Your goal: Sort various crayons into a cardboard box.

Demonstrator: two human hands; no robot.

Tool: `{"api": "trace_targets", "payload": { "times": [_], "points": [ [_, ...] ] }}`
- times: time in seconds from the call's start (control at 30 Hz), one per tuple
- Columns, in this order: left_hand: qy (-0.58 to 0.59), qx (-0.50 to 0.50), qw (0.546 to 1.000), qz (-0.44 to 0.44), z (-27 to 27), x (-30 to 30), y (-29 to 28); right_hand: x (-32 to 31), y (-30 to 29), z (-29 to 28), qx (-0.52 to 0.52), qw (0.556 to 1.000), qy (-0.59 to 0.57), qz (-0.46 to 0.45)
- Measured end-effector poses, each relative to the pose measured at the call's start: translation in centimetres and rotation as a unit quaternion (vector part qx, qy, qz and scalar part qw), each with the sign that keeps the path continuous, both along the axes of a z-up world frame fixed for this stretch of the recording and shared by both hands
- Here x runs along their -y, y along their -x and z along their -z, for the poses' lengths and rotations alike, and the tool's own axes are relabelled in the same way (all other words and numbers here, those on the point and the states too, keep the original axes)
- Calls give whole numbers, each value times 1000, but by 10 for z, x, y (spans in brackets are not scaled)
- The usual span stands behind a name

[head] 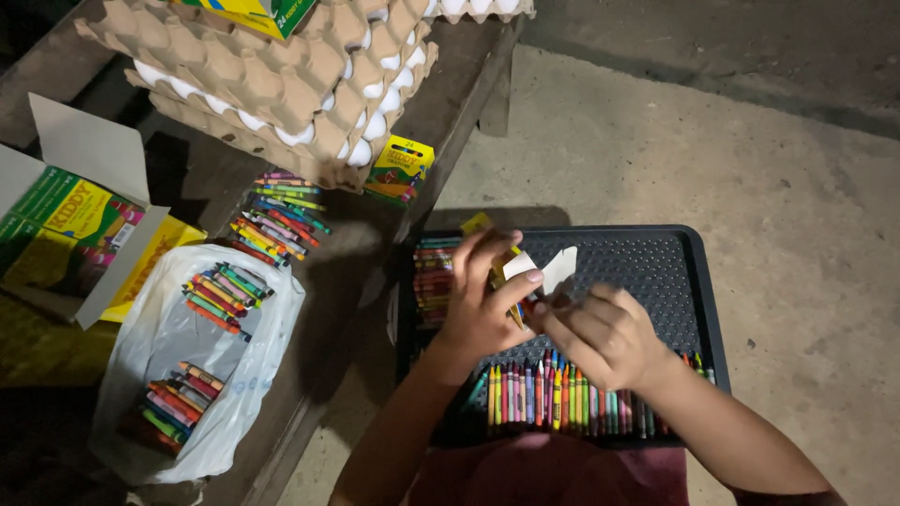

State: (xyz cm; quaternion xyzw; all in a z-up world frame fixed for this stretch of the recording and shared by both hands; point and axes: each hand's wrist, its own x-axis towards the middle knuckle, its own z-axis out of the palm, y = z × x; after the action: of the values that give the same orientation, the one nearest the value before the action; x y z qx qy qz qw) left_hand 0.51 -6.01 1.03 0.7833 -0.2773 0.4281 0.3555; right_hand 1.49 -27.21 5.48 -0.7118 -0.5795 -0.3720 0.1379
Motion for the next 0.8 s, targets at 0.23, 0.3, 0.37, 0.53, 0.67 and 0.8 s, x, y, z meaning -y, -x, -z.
{"api": "trace_targets", "payload": {
  "times": [0.23, 0.3, 0.37, 0.53, 0.67, 0.8],
  "points": [
    [-5, -12, 1000, -5, 5, 0, 0, -11, 0, -11, 23, 998, -48, 18],
    [-10, -6, 1000, -7, 9, -1, -1, -12, 1, -11, 13, 998, -53, 34],
    [-7, -10, 1000, -1, 3, -1, 0, -6, -1, -9, -15, 999, -31, 27],
    [-1, -35, 999, 0, 2, 1, 2, 1, -2, 9, 8, 1000, -8, 25],
    [2, -24, 1000, 4, 3, 1, 0, -8, -2, 1, 43, 996, -46, 60],
    [2, -30, 1000, 10, -2, 0, 2, -6, -2, 2, 3, 998, -44, 55]
  ]
}}
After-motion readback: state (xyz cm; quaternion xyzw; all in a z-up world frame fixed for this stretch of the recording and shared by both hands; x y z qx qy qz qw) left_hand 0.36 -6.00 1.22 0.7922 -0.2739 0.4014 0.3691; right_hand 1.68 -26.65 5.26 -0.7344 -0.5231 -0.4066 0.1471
